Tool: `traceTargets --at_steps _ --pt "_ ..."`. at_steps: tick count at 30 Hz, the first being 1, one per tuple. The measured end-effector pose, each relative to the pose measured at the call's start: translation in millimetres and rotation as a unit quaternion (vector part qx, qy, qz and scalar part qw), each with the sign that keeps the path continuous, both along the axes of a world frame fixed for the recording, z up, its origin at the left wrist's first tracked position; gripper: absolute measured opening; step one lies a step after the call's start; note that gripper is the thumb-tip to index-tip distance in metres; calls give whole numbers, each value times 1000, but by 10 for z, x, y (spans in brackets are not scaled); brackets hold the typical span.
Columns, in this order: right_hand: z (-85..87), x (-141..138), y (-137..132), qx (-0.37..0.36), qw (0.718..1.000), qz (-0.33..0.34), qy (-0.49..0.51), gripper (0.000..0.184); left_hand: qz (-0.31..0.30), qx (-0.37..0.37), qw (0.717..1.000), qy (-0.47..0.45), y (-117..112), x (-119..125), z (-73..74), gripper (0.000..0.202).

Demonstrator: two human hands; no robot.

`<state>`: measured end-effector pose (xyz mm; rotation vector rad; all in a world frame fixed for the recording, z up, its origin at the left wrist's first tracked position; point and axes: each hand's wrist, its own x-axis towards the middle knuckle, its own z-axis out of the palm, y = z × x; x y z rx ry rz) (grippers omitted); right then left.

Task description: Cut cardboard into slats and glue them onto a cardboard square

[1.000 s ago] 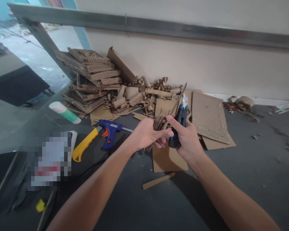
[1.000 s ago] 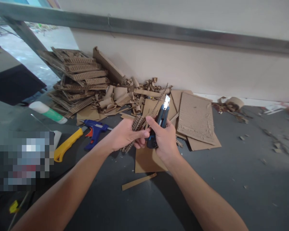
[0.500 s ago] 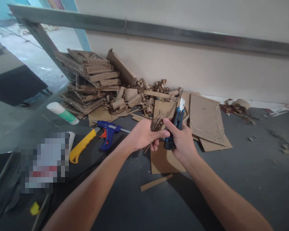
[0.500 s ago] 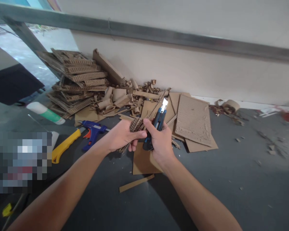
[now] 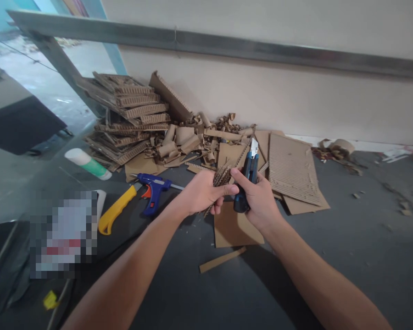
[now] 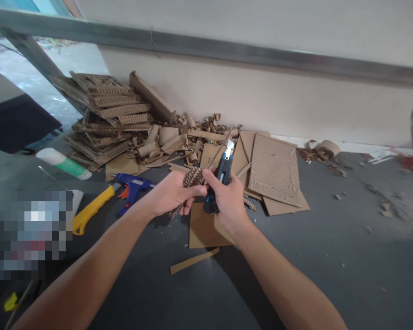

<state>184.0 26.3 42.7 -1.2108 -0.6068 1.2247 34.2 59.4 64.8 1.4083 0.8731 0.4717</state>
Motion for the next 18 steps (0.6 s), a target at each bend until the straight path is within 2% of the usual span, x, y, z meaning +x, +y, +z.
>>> traceTargets --at_steps 5,11,18 --pt "37 6 -1 15 1000 13 -9 38 -29 53 998 11 19 -50 35 42" --pt "89 29 3 48 998 20 -40 36 -31 87 996 22 50 -100 41 44" --pt "56 38 15 62 996 37 -61 37 -48 107 992 43 43 -66 80 40"
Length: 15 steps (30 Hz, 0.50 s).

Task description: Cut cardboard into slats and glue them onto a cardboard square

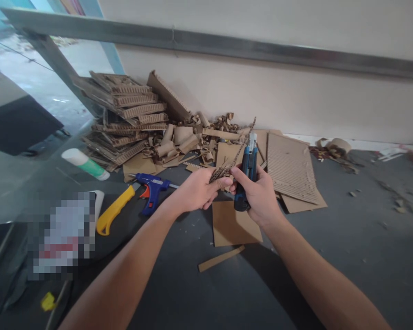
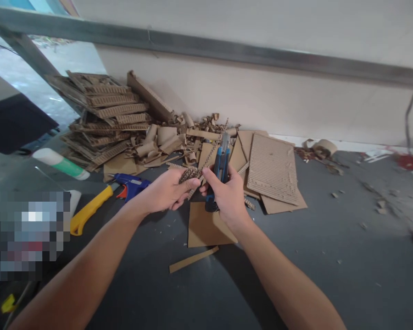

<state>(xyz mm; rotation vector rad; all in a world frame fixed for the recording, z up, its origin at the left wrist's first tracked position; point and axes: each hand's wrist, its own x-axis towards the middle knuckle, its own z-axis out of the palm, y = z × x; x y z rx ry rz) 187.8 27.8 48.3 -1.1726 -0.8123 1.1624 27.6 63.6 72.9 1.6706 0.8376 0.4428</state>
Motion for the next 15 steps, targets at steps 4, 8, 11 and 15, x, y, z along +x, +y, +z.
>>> traceTargets --at_steps 4,8,11,15 --pt "31 31 24 10 1000 -6 -15 37 24 43 997 52 1 -18 49 42" --pt "144 188 39 38 992 2 -125 44 73 88 983 145 43 -77 87 40" --pt "242 339 25 55 959 33 -277 46 92 94 974 186 97 -147 95 36" --pt "303 451 5 69 894 52 -440 37 101 93 971 195 155 -244 90 37"
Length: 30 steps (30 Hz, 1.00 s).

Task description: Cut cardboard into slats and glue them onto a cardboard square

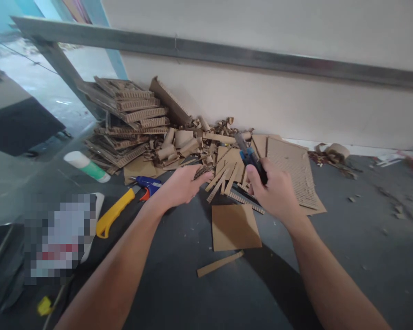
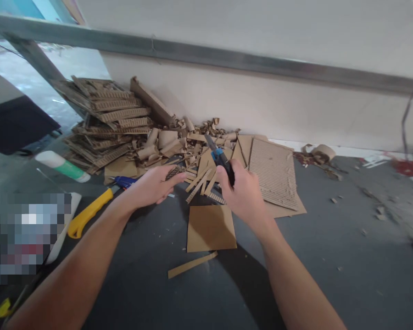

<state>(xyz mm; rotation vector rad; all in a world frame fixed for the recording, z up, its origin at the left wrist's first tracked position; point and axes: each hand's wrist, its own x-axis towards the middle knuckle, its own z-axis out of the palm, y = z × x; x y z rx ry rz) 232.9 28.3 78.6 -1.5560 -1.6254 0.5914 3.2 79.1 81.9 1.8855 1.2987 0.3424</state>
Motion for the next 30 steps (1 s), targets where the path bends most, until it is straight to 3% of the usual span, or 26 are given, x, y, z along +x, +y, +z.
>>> traceTargets --at_steps 5,10,15,19,23,30 --pt "-55 -79 -19 -3 997 51 -56 31 7 -17 1000 -16 15 -37 -8 40" --pt "-212 -307 -34 -47 994 -9 98 37 -6 -104 991 -88 -47 6 32 41" --pt "-330 -443 -2 -97 954 -36 281 41 -51 -133 984 -106 -108 87 12 43" --pt "-363 -423 31 -99 933 -44 342 39 -95 -151 979 -103 -135 159 -45 45" --pt "-399 -395 57 -97 915 -53 388 37 -101 -173 975 -101 -148 193 -71 49" --pt "-378 -412 50 -74 916 -81 386 38 -102 -190 970 -112 -149 200 -67 49"
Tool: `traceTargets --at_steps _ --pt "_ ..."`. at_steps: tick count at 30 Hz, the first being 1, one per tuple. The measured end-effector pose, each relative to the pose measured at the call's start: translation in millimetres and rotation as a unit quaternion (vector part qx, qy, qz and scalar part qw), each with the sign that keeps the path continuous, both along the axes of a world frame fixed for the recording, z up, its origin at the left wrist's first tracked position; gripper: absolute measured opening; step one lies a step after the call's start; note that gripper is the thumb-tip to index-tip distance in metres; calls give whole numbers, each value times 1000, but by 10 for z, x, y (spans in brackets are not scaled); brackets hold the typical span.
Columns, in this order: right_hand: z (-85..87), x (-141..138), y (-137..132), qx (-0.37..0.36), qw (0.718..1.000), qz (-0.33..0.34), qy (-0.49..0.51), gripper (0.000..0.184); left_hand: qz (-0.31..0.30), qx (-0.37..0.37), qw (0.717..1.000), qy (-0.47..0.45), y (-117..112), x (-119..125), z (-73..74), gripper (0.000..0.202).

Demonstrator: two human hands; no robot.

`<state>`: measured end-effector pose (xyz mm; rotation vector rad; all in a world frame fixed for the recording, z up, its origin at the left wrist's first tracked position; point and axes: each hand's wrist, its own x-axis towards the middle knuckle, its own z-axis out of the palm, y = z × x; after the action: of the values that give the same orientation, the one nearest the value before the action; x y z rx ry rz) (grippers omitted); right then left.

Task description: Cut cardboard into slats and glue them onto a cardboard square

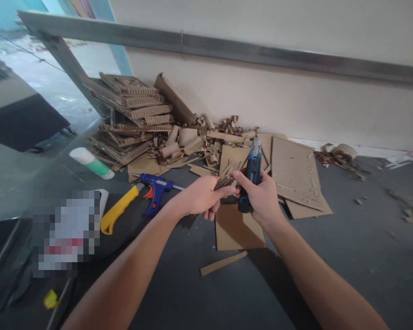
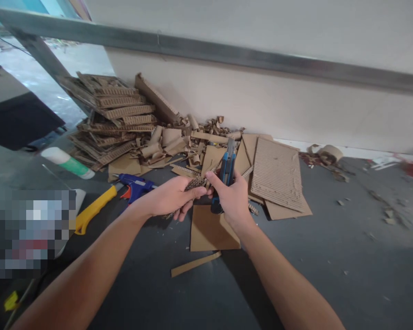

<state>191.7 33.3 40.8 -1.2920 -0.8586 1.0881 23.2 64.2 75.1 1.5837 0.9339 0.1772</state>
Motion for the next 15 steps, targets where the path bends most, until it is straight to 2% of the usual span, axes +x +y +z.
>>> traceTargets --at_steps 6,11,15 --pt "-14 -15 -5 12 1000 -5 8 38 1 3 1000 5 6 -4 -19 48" --pt "-10 -10 4 14 1000 16 1 38 4 50 999 4 23 -20 -41 48" --pt "52 100 24 32 996 16 -81 41 18 100 995 6 50 -51 -47 46"
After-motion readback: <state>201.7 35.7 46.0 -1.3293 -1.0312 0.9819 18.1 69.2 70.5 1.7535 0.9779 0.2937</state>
